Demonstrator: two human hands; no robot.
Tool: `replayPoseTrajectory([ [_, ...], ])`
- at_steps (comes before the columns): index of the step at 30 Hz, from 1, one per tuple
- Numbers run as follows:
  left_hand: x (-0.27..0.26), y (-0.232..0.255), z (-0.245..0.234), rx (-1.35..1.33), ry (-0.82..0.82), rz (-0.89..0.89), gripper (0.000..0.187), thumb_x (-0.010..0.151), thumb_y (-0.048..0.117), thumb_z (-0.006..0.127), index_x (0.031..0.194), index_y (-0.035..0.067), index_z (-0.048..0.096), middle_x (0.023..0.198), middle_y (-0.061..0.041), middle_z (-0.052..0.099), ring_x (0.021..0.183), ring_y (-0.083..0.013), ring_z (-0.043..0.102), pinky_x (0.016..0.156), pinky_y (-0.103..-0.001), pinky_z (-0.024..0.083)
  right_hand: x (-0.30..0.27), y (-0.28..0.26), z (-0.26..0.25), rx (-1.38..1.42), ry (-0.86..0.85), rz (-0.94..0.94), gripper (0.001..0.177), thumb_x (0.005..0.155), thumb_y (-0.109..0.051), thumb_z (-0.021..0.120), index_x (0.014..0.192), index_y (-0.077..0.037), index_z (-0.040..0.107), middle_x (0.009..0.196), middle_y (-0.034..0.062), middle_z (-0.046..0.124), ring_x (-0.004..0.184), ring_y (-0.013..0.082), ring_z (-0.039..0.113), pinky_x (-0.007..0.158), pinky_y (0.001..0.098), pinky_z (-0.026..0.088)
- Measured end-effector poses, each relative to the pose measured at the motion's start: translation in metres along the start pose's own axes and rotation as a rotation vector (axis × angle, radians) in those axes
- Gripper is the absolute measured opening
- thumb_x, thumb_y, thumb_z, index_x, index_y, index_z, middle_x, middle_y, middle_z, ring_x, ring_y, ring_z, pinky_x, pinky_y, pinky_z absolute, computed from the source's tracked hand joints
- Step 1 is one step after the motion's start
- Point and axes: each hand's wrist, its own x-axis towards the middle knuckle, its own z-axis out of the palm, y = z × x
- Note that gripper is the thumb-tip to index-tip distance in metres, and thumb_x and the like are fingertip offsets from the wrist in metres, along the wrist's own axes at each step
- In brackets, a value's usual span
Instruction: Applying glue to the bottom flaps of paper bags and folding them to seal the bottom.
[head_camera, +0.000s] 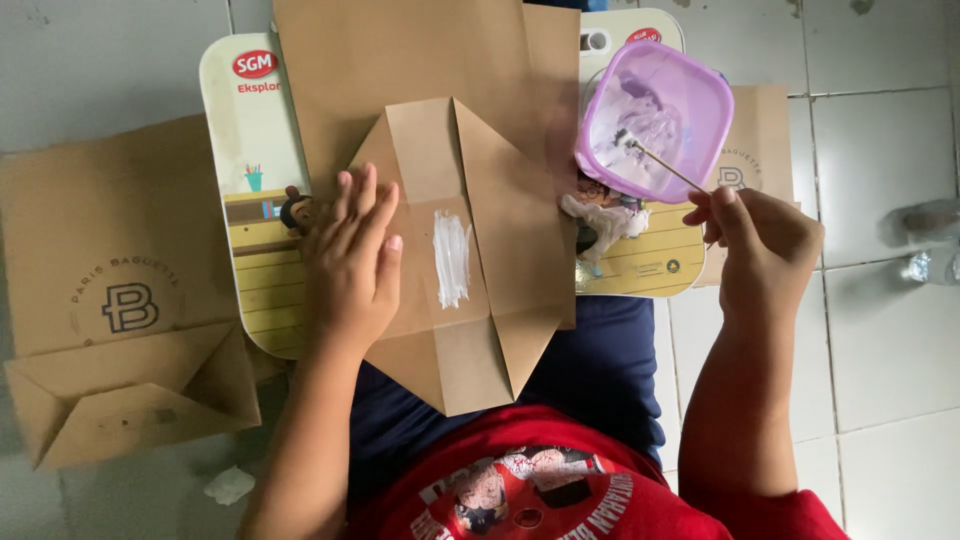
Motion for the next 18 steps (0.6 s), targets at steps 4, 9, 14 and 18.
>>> replayPoseTrajectory([
  [4, -0.004, 0.006, -0.018, -0.249, 0.123, -0.028, 0.032, 0.109, 0.004, 0.043, 0.133, 0.001, 0.063, 0.154, -0.023, 0.05, 0.147, -0.0486, 0.046, 0.123, -0.055, 0.038, -0.002, -0.004, 0.007, 0.065, 0.005, -0.069, 0.036, 0.11, -0.028, 0.064, 0.105, 0.007, 0.074, 0.083, 0.0136, 0.067, 0.076, 0.0151, 0.059, 0.072, 0.0244, 0.044],
  [9, -0.014, -0.002, -0.024, -0.069, 0.356, -0.106, 0.029, 0.101, -0.013, 0.052, 0.115, 0.002, 0.073, 0.12, -0.011, 0.073, 0.117, -0.0354, 0.064, 0.109, -0.044, 0.049, 0.003, -0.021, 0.029, 0.068, -0.003, -0.408, 0.036, 0.111, -0.03, 0.064, 0.107, 0.005, 0.072, 0.088, 0.0182, 0.069, 0.082, 0.0259, 0.067, 0.085, 0.039, 0.057],
  [14, -0.01, -0.003, -0.04, 0.032, 0.401, -0.131, 0.021, 0.1, -0.01, 0.058, 0.112, 0.001, 0.072, 0.117, -0.012, 0.074, 0.106, -0.0317, 0.066, 0.099, -0.041, 0.048, -0.001, -0.048, 0.078, 0.25, -0.05, -0.447, 0.021, 0.102, -0.013, 0.072, 0.087, 0.001, 0.071, 0.085, 0.0149, 0.069, 0.09, 0.024, 0.071, 0.084, 0.0325, 0.057],
  [18, -0.014, -0.027, -0.027, 0.067, 0.449, -0.132, 0.028, 0.085, -0.002, 0.074, 0.107, 0.015, 0.076, 0.106, 0.001, 0.073, 0.097, -0.0253, 0.068, 0.094, -0.04, 0.049, 0.004, -0.051, 0.127, 0.619, -0.309, -0.464, 0.02, 0.093, -0.001, 0.077, 0.083, 0.008, 0.063, 0.095, 0.0312, 0.07, 0.067, 0.0281, 0.072, 0.065, 0.0379, 0.062],
])
